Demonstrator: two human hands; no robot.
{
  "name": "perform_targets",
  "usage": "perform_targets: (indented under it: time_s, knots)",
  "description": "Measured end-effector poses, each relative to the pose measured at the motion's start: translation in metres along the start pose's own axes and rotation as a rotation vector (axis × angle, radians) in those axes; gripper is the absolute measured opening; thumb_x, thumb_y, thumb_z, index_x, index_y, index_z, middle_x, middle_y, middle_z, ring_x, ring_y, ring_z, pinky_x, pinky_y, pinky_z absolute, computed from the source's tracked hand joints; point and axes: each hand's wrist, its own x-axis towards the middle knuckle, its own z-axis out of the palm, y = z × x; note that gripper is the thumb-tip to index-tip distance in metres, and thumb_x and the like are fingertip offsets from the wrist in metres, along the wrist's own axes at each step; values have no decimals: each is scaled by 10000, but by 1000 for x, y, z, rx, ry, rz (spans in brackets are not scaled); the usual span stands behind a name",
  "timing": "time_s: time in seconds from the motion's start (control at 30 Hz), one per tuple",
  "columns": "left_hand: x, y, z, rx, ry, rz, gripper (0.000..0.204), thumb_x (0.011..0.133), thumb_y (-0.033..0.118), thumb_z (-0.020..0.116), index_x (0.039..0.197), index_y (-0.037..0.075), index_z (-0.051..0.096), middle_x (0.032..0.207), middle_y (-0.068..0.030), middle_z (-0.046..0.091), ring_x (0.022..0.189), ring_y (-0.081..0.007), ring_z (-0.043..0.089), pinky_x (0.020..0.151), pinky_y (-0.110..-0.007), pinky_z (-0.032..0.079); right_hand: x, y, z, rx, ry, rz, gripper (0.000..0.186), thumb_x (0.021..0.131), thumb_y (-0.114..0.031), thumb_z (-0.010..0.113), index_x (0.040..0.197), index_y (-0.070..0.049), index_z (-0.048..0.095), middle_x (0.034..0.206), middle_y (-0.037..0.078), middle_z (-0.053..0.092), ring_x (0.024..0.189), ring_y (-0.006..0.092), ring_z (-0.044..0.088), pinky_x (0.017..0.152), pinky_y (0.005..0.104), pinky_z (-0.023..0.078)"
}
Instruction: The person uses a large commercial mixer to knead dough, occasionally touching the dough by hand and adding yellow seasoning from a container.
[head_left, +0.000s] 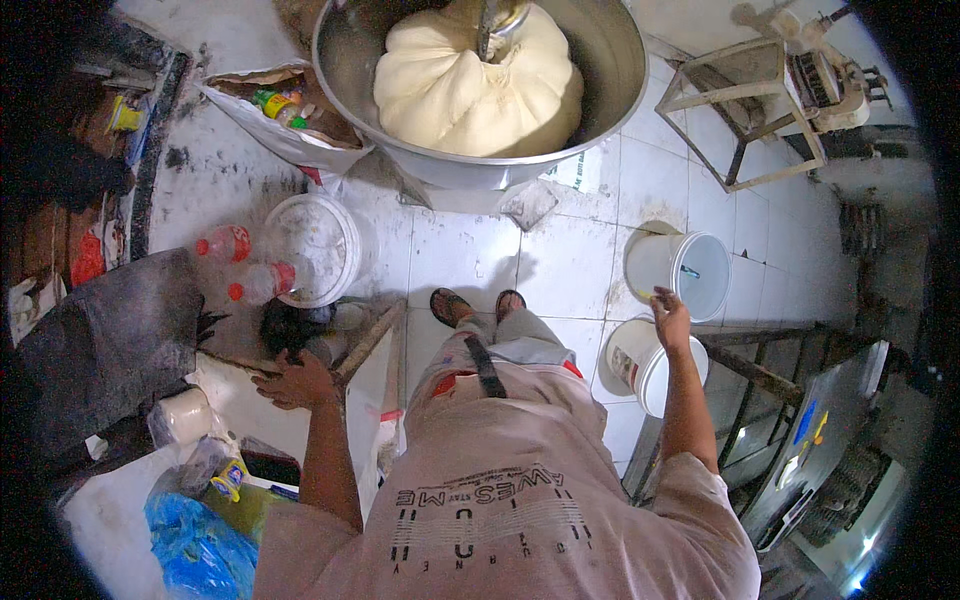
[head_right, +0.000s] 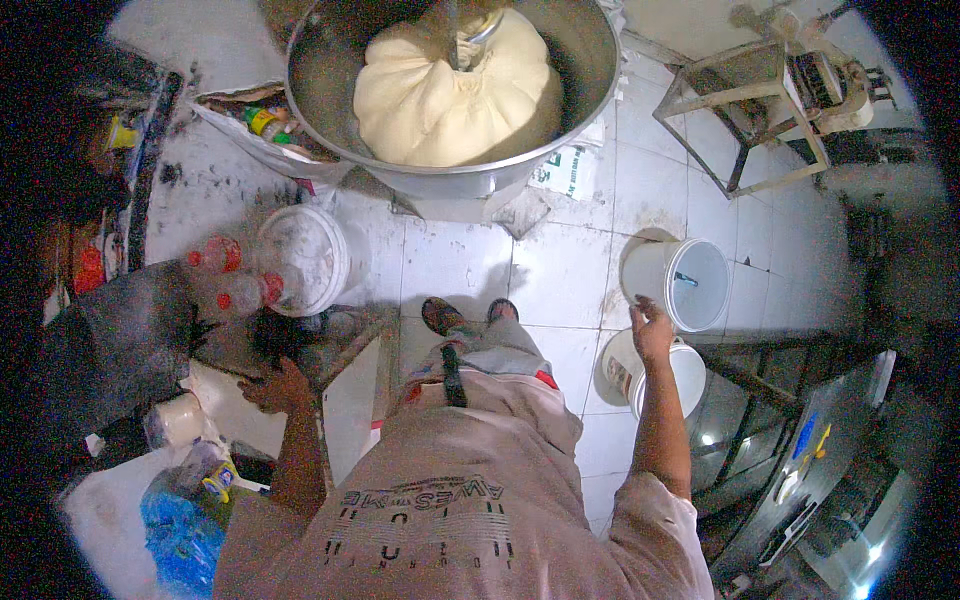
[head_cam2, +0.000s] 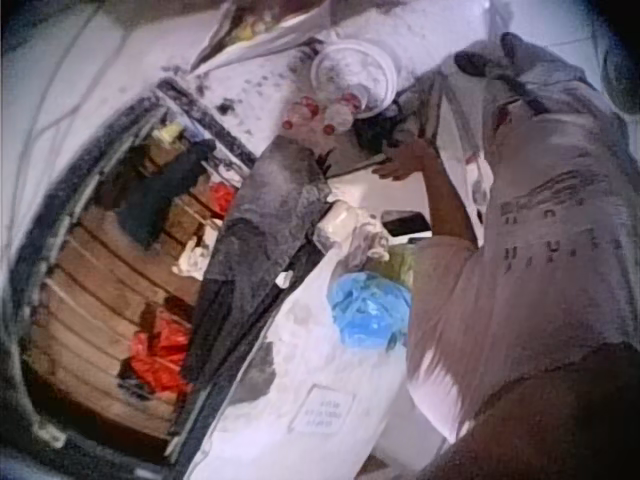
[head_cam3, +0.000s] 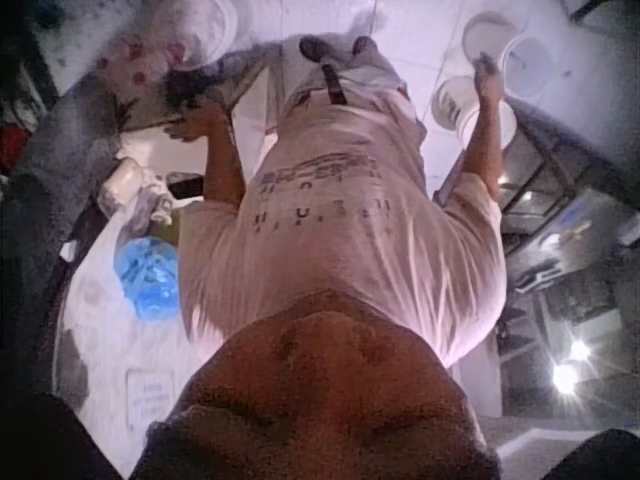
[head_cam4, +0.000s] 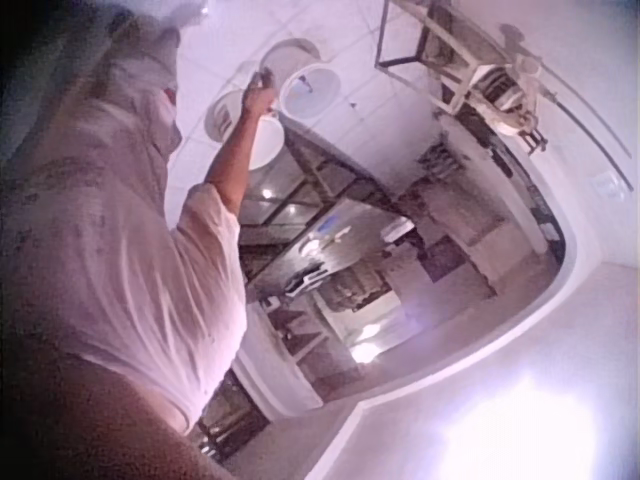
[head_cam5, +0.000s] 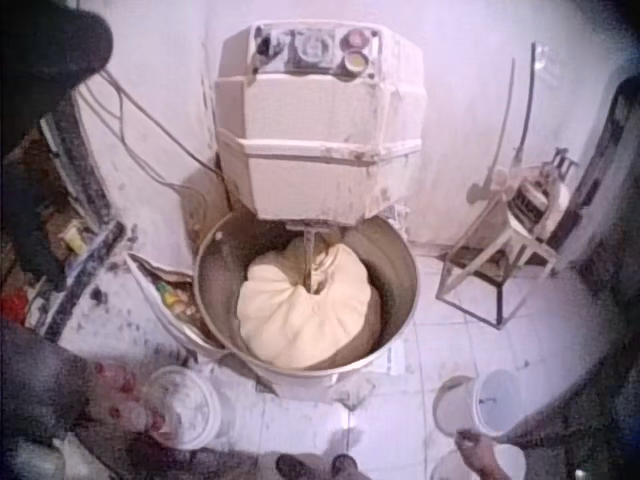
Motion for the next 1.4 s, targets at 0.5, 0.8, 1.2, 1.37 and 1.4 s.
perform_targets:
  time_s: [0.5, 0.8, 1.2, 1.37, 1.4]
  knots:
    - [20, -15, 41, 194, 188, 27, 632, 645, 603, 564, 1030, 102, 580, 1143, -181, 426, 1045, -323, 437, 756, -509, 403, -173, 167, -50, 63, -353, 685, 356, 807, -233, 558, 1048, 29, 557, 757, 132, 629, 697, 168, 603, 650, 277, 458]
    - [49, -38, 81, 127, 553, -187, 550, 676, 537, 542, 1027, 116, 575, 1102, -127, 458, 1011, -304, 459, 797, -481, 390, -201, 148, -39, 251, -294, 697, 339, 813, -250, 557, 1033, 8, 567, 784, 146, 628, 741, 208, 602, 686, 313, 462]
    - [38, -26, 40, 246, -52, -36, 412, 739, 483, 528, 1038, 207, 590, 1232, -196, 357, 1111, -339, 382, 830, -493, 379, -208, 135, -17, 246, -317, 714, 342, 835, -235, 528, 1058, 24, 550, 801, 126, 615, 710, 168, 578, 620, 282, 449]
    - [62, -61, 72, 225, -173, 17, 449, 755, 484, 518, 1053, 153, 577, 1216, -217, 378, 1103, -355, 394, 814, -494, 400, -212, 124, -7, 321, -262, 754, 369, 837, -269, 524, 1079, 9, 541, 807, 93, 607, 691, 133, 548, 567, 264, 425]
    - [44, -41, 52, 163, -143, -74, 467, 760, 485, 514, 1056, 129, 573, 1209, -224, 385, 1103, -362, 394, 814, -496, 403, -213, 119, -5, 333, -253, 772, 371, 835, -271, 527, 1083, 5, 540, 806, 88, 606, 696, 130, 546, 570, 263, 423]
